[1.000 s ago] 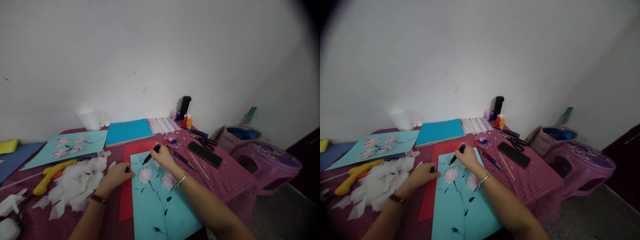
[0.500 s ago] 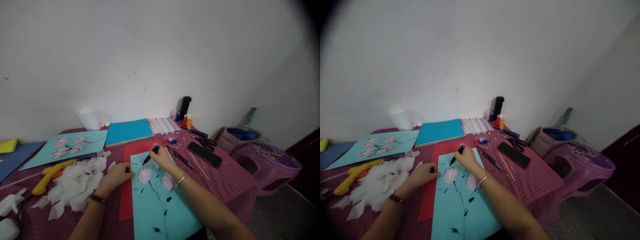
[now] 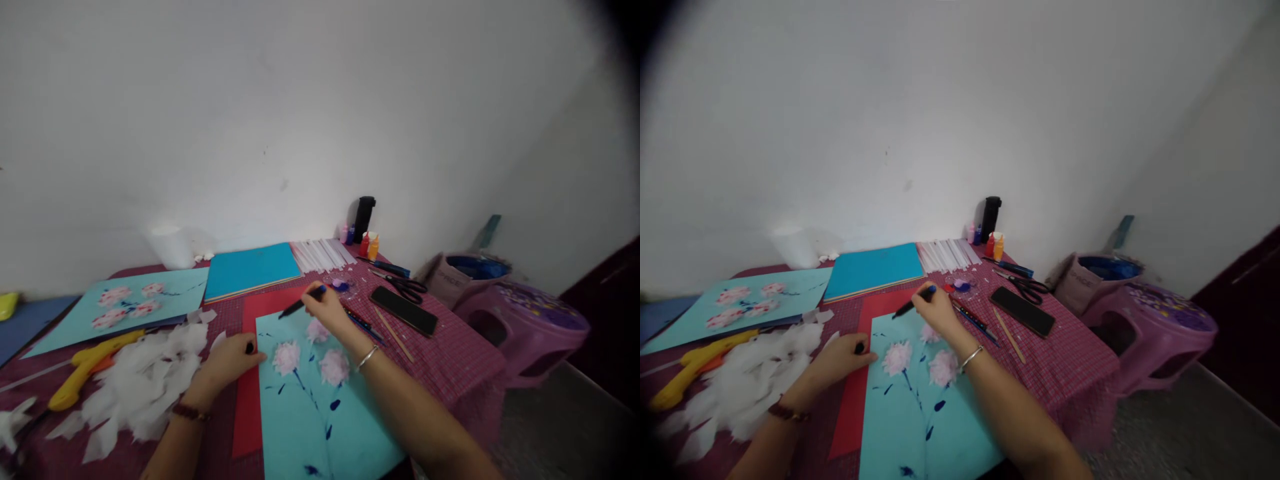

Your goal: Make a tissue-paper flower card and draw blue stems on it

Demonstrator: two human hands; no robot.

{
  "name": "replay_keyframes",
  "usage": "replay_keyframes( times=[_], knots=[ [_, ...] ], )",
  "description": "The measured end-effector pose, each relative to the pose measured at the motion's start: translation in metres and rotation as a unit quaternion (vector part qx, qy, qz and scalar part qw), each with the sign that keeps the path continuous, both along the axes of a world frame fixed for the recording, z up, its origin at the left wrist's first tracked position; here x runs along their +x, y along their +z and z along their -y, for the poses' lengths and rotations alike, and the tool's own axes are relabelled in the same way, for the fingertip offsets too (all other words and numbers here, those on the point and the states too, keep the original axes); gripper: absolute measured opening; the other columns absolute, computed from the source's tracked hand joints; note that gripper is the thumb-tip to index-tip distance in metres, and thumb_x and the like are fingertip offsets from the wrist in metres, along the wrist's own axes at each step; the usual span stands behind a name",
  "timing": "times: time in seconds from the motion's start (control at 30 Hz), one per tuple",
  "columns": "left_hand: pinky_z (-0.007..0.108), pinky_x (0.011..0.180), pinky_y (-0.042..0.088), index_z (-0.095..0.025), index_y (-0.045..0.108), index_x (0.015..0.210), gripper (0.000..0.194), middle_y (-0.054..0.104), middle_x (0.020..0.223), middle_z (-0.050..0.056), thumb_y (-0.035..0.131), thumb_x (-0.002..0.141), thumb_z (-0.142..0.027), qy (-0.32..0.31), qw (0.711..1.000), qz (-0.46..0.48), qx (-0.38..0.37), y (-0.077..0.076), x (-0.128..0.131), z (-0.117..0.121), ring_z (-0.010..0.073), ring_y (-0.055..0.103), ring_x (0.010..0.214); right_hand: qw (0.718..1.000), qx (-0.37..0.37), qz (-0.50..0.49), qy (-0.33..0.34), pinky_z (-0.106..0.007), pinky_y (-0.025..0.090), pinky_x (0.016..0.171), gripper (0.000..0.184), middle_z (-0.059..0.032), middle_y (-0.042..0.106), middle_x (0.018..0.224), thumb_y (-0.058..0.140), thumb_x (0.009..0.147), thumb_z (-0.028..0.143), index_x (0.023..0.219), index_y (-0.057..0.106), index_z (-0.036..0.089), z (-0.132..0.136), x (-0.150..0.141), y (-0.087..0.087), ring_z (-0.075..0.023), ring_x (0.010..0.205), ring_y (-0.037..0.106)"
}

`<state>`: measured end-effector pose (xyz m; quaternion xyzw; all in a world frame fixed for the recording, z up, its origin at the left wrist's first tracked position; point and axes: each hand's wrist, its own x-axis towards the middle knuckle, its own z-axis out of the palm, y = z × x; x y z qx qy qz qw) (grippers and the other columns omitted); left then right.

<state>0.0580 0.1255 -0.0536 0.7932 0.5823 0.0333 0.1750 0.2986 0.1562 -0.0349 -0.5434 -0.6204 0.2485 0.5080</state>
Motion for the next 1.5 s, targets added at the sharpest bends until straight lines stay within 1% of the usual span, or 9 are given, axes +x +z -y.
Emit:
replay_keyframes(
  times=[0.1,0.2,0.37,0.6,0.77,1.0,1.17,1.33,1.5],
  knots=[
    [0.029,0.058,0.025,-0.021,0.045,0.065,0.027,0.058,0.067,0.000,0.050,0.074,-0.046,-0.006,1.000,-0.003,0.002,-0.004,-0.002,-0.003,0.0172,0.053,0.064,0.996,0.039,-0.007,-0.085,-0.023,0.042,0.054,0.018,0.0021,0.056,0.062,0.046,0.078,0.035,0.082,0.054,0.019,-0.015,0.048,0.021,-0.0147,0.057,0.054],
    [0.029,0.058,0.024,-0.022,0.043,0.064,0.028,0.058,0.066,0.000,0.048,0.075,-0.047,-0.015,1.000,-0.004,0.002,-0.010,-0.005,-0.007,0.0181,0.053,0.064,0.980,0.070,0.013,-0.184,-0.026,0.042,0.063,0.015,0.0001,0.057,0.065,0.048,0.075,0.034,0.075,0.051,0.020,-0.023,0.098,0.031,-0.0173,0.065,0.055],
    [0.030,0.059,0.024,-0.022,0.042,0.066,0.029,0.058,0.067,0.001,0.046,0.076,-0.049,-0.019,1.000,-0.015,0.002,-0.022,-0.008,-0.012,0.0189,0.053,0.065,0.964,0.070,0.046,-0.252,-0.027,0.039,0.061,0.017,-0.0001,0.057,0.061,0.049,0.076,0.036,0.066,0.050,0.021,-0.028,0.128,0.010,-0.0184,0.062,0.055],
    [0.029,0.058,0.025,-0.022,0.040,0.064,0.027,0.056,0.065,0.000,0.045,0.075,-0.046,-0.015,1.000,-0.013,0.003,-0.012,-0.003,-0.007,0.0172,0.052,0.063,0.968,0.048,0.076,-0.234,-0.025,0.036,0.058,0.017,0.0009,0.057,0.058,0.053,0.075,0.034,0.064,0.049,0.021,-0.036,0.119,-0.012,-0.0171,0.059,0.054],
    [0.028,0.058,0.026,-0.021,0.043,0.064,0.025,0.057,0.066,-0.001,0.050,0.073,-0.044,-0.002,1.000,0.001,0.005,-0.005,-0.002,-0.002,0.0161,0.052,0.064,0.971,0.037,0.068,-0.226,-0.027,0.035,0.060,0.016,-0.0006,0.057,0.060,0.053,0.075,0.033,0.066,0.049,0.021,-0.034,0.119,-0.010,-0.0183,0.062,0.053],
    [0.028,0.058,0.025,-0.021,0.049,0.065,0.024,0.060,0.068,0.001,0.051,0.072,-0.044,0.009,1.000,0.007,0.018,-0.007,-0.003,-0.002,0.0170,0.053,0.065,0.983,0.036,-0.003,-0.180,-0.029,0.038,0.061,0.018,-0.0002,0.054,0.058,0.057,0.071,0.034,0.063,0.047,0.022,-0.028,0.116,0.003,-0.0182,0.061,0.053],
    [0.028,0.059,0.025,-0.021,0.050,0.065,0.025,0.061,0.068,0.000,0.053,0.072,-0.044,0.007,1.000,0.014,0.027,-0.010,-0.003,-0.001,0.0168,0.054,0.065,0.995,0.010,-0.079,-0.063,-0.026,0.040,0.050,0.021,0.0046,0.048,0.051,0.044,0.078,0.043,0.074,0.045,0.023,-0.005,0.064,0.009,-0.0142,0.047,0.047],
    [0.028,0.059,0.025,-0.021,0.050,0.065,0.024,0.062,0.069,0.000,0.052,0.073,-0.043,0.002,1.000,0.013,0.023,-0.009,-0.003,-0.002,0.0164,0.054,0.065,0.993,-0.037,-0.088,0.075,-0.023,0.036,0.044,0.012,0.0060,0.046,0.046,0.052,0.068,0.032,0.067,0.050,0.021,0.015,0.001,-0.008,-0.0118,0.043,0.044],
    [0.028,0.058,0.025,-0.021,0.051,0.066,0.024,0.063,0.071,0.000,0.053,0.073,-0.044,-0.001,1.000,0.013,0.017,-0.011,-0.003,-0.004,0.0164,0.055,0.066,0.992,-0.040,-0.081,0.091,-0.022,0.034,0.047,0.005,0.0059,0.044,0.051,0.053,0.064,0.025,0.063,0.052,0.020,0.012,-0.008,-0.024,-0.0111,0.049,0.044]
  ],
)
